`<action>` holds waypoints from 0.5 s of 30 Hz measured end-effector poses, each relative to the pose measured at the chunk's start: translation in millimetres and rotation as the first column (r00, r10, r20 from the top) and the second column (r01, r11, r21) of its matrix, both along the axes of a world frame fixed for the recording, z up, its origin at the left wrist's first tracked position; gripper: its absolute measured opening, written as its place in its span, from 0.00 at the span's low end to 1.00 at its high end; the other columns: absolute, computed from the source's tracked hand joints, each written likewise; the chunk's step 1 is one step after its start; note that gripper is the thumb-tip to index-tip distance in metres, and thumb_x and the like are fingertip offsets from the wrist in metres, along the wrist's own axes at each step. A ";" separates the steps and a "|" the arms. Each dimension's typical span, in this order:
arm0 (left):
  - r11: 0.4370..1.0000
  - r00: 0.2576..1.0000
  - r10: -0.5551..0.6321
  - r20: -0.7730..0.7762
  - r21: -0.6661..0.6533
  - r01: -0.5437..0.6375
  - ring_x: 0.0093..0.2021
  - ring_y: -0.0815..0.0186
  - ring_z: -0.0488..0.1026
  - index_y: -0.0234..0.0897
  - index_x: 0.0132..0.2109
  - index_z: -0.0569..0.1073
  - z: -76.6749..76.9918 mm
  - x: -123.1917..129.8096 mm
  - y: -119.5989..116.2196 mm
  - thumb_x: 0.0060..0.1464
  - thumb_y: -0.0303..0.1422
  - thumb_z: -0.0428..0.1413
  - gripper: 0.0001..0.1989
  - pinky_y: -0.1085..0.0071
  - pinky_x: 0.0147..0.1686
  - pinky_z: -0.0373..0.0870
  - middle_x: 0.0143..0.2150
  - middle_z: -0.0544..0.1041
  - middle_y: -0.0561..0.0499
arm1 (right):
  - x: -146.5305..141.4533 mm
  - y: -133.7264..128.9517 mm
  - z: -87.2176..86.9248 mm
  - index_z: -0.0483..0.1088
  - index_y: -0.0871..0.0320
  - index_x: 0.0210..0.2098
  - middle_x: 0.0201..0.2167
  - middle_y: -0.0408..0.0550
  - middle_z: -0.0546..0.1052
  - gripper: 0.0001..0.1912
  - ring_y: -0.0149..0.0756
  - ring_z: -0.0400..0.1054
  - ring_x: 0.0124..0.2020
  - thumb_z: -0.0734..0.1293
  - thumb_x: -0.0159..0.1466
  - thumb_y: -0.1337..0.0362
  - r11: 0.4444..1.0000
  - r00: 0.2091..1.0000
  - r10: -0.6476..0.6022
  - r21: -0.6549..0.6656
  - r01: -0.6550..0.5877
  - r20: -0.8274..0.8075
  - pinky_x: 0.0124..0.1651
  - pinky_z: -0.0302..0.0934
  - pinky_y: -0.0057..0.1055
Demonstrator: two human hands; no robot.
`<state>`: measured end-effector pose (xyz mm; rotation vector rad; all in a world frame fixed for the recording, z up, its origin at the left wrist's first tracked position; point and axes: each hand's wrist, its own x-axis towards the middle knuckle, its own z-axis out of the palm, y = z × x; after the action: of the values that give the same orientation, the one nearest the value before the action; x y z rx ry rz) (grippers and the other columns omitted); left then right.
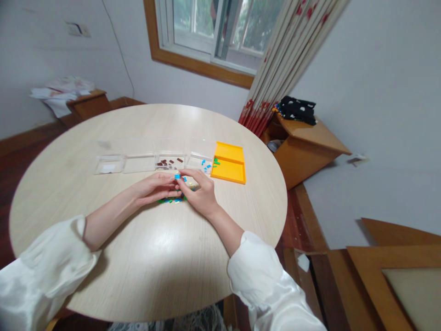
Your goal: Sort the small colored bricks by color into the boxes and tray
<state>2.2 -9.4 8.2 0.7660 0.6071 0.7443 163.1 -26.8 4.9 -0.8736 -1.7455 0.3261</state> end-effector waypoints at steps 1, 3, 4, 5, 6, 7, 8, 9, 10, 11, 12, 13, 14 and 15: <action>1.000 1.000 -0.009 0.014 0.002 0.009 0.32 0.70 0.72 0.28 0.33 0.76 0.4 0.0 -0.3 0.46 0.29 0.62 0.07 0.70 0.42 0.71 0.28 0.74 0.49 | -0.1 -0.2 0.2 0.72 0.52 0.39 0.35 0.44 0.78 0.08 0.33 0.72 0.37 0.65 0.59 0.65 1.000 1.000 0.000 0.011 0.000 -0.003 0.44 0.67 0.34; 1.000 0.999 -0.018 0.035 0.006 0.018 0.32 0.70 0.73 0.28 0.33 0.76 0.9 0.0 -0.5 0.45 0.30 0.62 0.08 0.70 0.42 0.71 0.28 0.74 0.49 | -0.3 -0.6 0.7 0.72 0.52 0.39 0.36 0.44 0.78 0.08 0.33 0.72 0.37 0.66 0.58 0.65 1.000 1.000 0.004 0.028 -0.003 -0.011 0.44 0.67 0.34; 1.000 0.999 -0.020 0.040 0.009 0.019 0.32 0.70 0.73 0.28 0.33 0.76 0.8 -0.1 -0.5 0.45 0.30 0.63 0.08 0.70 0.42 0.71 0.28 0.74 0.49 | -0.4 -0.7 0.9 0.73 0.52 0.38 0.36 0.44 0.78 0.08 0.33 0.72 0.37 0.66 0.58 0.65 1.000 1.000 0.006 0.030 -0.006 -0.013 0.44 0.67 0.34; 1.000 0.999 -0.020 0.042 0.013 0.019 0.32 0.70 0.73 0.29 0.32 0.76 0.6 -0.3 -0.3 0.45 0.30 0.63 0.08 0.71 0.42 0.71 0.27 0.74 0.49 | -0.5 -0.7 1.1 0.73 0.52 0.38 0.36 0.44 0.79 0.08 0.34 0.72 0.37 0.66 0.58 0.65 1.000 1.000 0.007 0.025 -0.006 -0.013 0.44 0.67 0.34; 1.000 0.999 -0.019 0.040 0.016 0.019 0.32 0.70 0.73 0.29 0.32 0.76 0.2 -0.5 -0.1 0.44 0.31 0.63 0.08 0.71 0.42 0.71 0.28 0.75 0.49 | -0.6 -0.7 1.2 0.73 0.52 0.38 0.36 0.44 0.79 0.08 0.34 0.72 0.37 0.66 0.58 0.65 1.000 1.000 0.005 0.016 -0.005 -0.013 0.44 0.67 0.35; 1.000 0.999 -0.018 0.035 0.019 0.017 0.32 0.70 0.73 0.29 0.32 0.76 -0.2 -0.8 0.2 0.44 0.31 0.63 0.09 0.72 0.42 0.71 0.28 0.75 0.49 | -0.7 -0.7 1.3 0.73 0.52 0.38 0.36 0.44 0.79 0.08 0.34 0.73 0.38 0.66 0.58 0.64 1.000 1.000 0.003 0.004 -0.003 -0.012 0.44 0.67 0.35; 1.000 0.999 -0.015 0.029 0.022 0.014 0.32 0.70 0.73 0.29 0.32 0.76 -0.8 -1.1 0.5 0.44 0.31 0.63 0.09 0.72 0.41 0.71 0.28 0.75 0.48 | -0.9 -0.7 1.3 0.73 0.52 0.38 0.36 0.44 0.79 0.08 0.34 0.73 0.38 0.66 0.58 0.64 1.000 1.000 0.001 -0.007 -0.002 -0.013 0.45 0.67 0.35; 1.000 1.000 -0.013 0.023 0.024 0.012 0.32 0.70 0.73 0.29 0.32 0.76 -1.2 -1.4 0.7 0.45 0.32 0.63 0.09 0.72 0.42 0.71 0.29 0.75 0.48 | -1.0 -0.7 1.3 0.74 0.52 0.38 0.36 0.44 0.79 0.08 0.34 0.73 0.38 0.66 0.58 0.64 1.000 1.000 0.002 -0.016 -0.002 -0.016 0.45 0.67 0.35; 1.000 1.000 -0.013 0.016 0.025 0.012 0.32 0.70 0.73 0.29 0.32 0.76 -1.6 -1.8 0.8 0.45 0.32 0.63 0.09 0.72 0.42 0.71 0.29 0.76 0.48 | -1.2 -0.8 1.2 0.74 0.52 0.38 0.36 0.44 0.79 0.08 0.34 0.72 0.38 0.66 0.59 0.63 1.000 1.000 0.003 -0.023 -0.004 -0.021 0.45 0.67 0.35; 1.000 1.000 -0.014 0.011 0.027 0.014 0.32 0.70 0.73 0.29 0.32 0.76 -1.8 -2.1 0.8 0.45 0.32 0.63 0.09 0.71 0.42 0.71 0.30 0.76 0.47 | -1.4 -0.9 1.1 0.74 0.52 0.38 0.36 0.44 0.79 0.08 0.34 0.72 0.38 0.66 0.59 0.63 1.000 1.000 0.007 -0.027 -0.007 -0.025 0.45 0.67 0.35; 0.999 1.000 -0.015 0.009 0.029 0.015 0.32 0.70 0.73 0.30 0.32 0.76 -1.7 -2.3 0.8 0.45 0.32 0.63 0.09 0.71 0.42 0.71 0.30 0.76 0.47 | -1.5 -1.0 1.0 0.74 0.52 0.38 0.36 0.44 0.79 0.08 0.34 0.72 0.38 0.66 0.59 0.63 0.999 1.000 0.011 -0.030 -0.012 -0.028 0.45 0.67 0.34; 0.999 1.000 -0.017 0.008 0.031 0.017 0.32 0.70 0.74 0.30 0.32 0.76 -1.5 -2.5 0.7 0.45 0.32 0.63 0.08 0.71 0.42 0.71 0.30 0.76 0.48 | -1.7 -1.2 0.9 0.74 0.52 0.38 0.36 0.44 0.79 0.08 0.34 0.72 0.38 0.66 0.59 0.63 0.999 0.999 0.017 -0.032 -0.018 -0.034 0.45 0.67 0.34; 0.999 1.000 -0.018 0.008 0.033 0.018 0.32 0.70 0.74 0.30 0.32 0.76 -1.2 -2.6 0.5 0.45 0.32 0.63 0.08 0.71 0.42 0.71 0.30 0.76 0.48 | -1.9 -1.5 0.9 0.74 0.52 0.39 0.36 0.44 0.79 0.08 0.34 0.72 0.38 0.66 0.59 0.64 0.999 0.999 0.024 -0.031 -0.025 -0.041 0.45 0.67 0.34; 0.999 1.000 -0.018 0.009 0.034 0.018 0.32 0.70 0.74 0.30 0.32 0.76 -0.7 -2.6 0.3 0.44 0.31 0.63 0.08 0.72 0.41 0.71 0.29 0.76 0.48 | -2.1 -1.8 1.0 0.74 0.52 0.39 0.36 0.44 0.79 0.08 0.34 0.72 0.38 0.66 0.58 0.64 0.999 0.998 0.030 -0.030 -0.031 -0.049 0.45 0.67 0.34</action>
<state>-0.4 -9.1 7.5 0.7981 0.5802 0.7430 161.0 -28.5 5.9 -0.8546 -1.7141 0.3919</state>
